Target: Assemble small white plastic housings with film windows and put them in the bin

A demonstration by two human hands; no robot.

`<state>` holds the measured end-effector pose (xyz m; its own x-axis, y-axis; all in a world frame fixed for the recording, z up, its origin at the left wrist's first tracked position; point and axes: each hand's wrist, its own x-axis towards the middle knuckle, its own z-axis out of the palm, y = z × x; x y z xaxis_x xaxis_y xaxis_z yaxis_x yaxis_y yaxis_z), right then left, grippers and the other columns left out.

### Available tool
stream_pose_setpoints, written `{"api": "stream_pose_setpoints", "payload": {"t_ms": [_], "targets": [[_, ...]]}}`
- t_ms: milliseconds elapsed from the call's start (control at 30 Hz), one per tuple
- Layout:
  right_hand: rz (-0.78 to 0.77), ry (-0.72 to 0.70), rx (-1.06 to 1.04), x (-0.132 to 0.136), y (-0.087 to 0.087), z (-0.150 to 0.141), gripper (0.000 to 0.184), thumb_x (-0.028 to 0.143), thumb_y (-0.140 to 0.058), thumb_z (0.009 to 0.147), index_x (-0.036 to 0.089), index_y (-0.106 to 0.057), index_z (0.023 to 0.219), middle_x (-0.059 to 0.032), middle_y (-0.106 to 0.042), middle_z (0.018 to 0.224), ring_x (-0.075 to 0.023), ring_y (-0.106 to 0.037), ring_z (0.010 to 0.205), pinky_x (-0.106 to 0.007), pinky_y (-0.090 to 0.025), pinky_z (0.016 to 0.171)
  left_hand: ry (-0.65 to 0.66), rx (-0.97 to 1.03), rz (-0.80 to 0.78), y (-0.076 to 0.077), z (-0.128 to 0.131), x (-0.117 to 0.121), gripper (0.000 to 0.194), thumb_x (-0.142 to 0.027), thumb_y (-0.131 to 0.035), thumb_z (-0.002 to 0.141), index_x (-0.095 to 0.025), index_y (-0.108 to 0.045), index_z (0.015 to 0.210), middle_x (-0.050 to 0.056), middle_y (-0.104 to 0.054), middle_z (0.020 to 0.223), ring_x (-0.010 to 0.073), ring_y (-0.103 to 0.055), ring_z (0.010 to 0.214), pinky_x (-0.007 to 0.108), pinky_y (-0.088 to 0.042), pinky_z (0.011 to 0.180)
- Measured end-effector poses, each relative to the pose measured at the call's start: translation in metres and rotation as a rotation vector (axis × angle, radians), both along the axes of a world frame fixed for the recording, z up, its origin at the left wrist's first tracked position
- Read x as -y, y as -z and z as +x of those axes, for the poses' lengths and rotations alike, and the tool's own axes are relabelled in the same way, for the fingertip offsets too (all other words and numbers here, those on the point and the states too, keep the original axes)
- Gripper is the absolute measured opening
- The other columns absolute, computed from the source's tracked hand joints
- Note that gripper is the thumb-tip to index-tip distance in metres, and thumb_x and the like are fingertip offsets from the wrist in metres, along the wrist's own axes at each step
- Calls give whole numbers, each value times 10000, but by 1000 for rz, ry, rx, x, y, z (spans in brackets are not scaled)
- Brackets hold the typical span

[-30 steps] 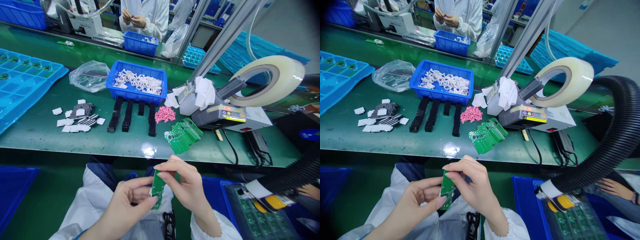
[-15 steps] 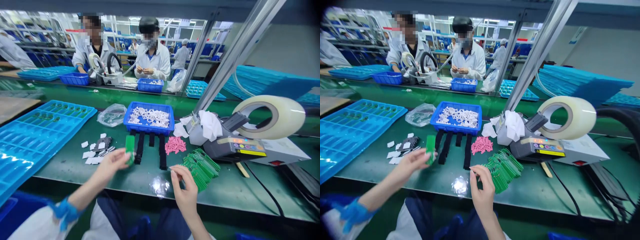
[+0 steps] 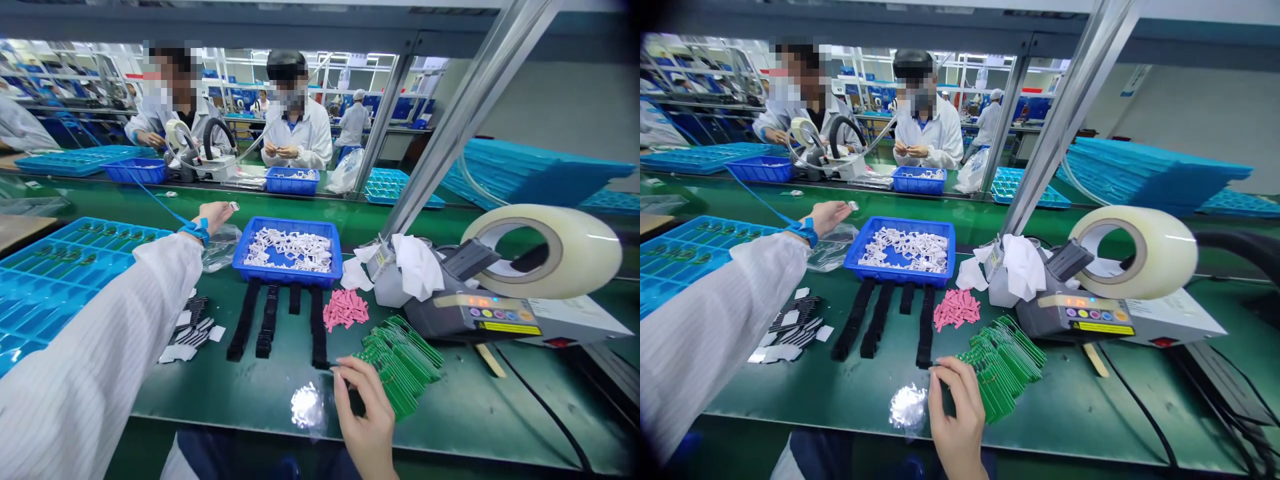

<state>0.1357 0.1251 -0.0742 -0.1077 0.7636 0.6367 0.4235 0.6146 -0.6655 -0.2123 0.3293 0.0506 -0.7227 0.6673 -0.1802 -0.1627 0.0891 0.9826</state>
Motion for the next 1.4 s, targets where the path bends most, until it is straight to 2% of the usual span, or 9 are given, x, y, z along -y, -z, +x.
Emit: {"api": "stream_pose_setpoints", "payload": {"t_ms": [200, 333, 467, 667, 833, 967, 1033, 1200, 1400], "targets": [[-63, 58, 74, -6, 4, -1, 55, 209, -588, 846, 177, -582, 890, -27, -580, 747, -122, -533, 587, -224, -454, 501, 86, -50, 145, 12, 22, 41, 215, -223, -571, 862, -136, -592, 1059, 63, -640, 1061, 174, -635, 884, 356, -553, 739], [-84, 93, 131, -7, 11, -6, 181, 308, -661, 806, 171, -581, 894, -2, -542, 685, -132, -516, 582, -231, -443, 512, 253, -51, 171, 15, 60, 111, 149, -96, -613, 802, -137, -647, 941, 27, -691, 903, 103, -644, 825, 209, -524, 743], [-80, 88, 149, -6, 12, -11, 146, 316, -574, 876, 179, -588, 829, -20, -565, 722, -150, -538, 651, -255, -448, 594, 485, -12, 73, 20, 101, 192, 163, -220, -733, 709, -146, -704, 851, 52, -739, 820, 144, -663, 725, 230, -547, 649], [-94, 34, 111, 2, -3, -9, 188, 287, -507, 913, 185, -582, 773, -31, -576, 731, -162, -554, 701, -279, -455, 647, 706, 105, -58, 55, 150, 272, 210, -367, -708, 728, -178, -720, 817, 58, -757, 792, 152, -668, 711, 237, -530, 656], [-309, -216, 57, 37, -44, 5, 208, 311, -521, 900, 203, -581, 732, -56, -622, 893, -177, -609, 853, -285, -501, 749, 915, 413, -120, 75, 180, 300, 451, -515, -682, 702, -219, -708, 1041, 93, -737, 1045, 219, -660, 989, 310, -510, 841], [-481, -539, 70, 62, -79, 13, 149, 304, -563, 866, 225, -623, 754, -52, -641, 998, -189, -631, 913, -297, -521, 793, 1156, 636, -76, 65, 193, 306, 552, -596, -702, 607, -167, -749, 950, 76, -750, 830, 192, -690, 800, 289, -514, 764], [-402, -505, 89, 68, -87, 17, 21, 239, -613, 824, 235, -631, 815, -53, -650, 990, -194, -638, 896, -296, -534, 762, 1134, 679, -51, 59, 197, 309, 483, -558, -750, 561, -191, -772, 875, 46, -749, 728, 164, -682, 696, 266, -507, 711], [-18, -229, 151, 79, -89, 27, 127, 127, -668, 763, 246, -644, 801, -42, -646, 811, -199, -606, 751, -313, -526, 633, 1041, 689, 36, 53, 203, 323, 380, -481, -727, 659, -269, -750, 973, 42, -780, 846, 189, -697, 808, 276, -510, 754], [14, -223, 232, 84, -91, 32, 137, 122, -654, 777, 251, -653, 822, -28, -609, 745, -187, -557, 711, -309, -492, 592, 986, 472, 90, 56, 209, 336, 304, -467, -661, 742, -355, -723, 1017, 22, -784, 892, 228, -701, 926, 314, -533, 826]]}}
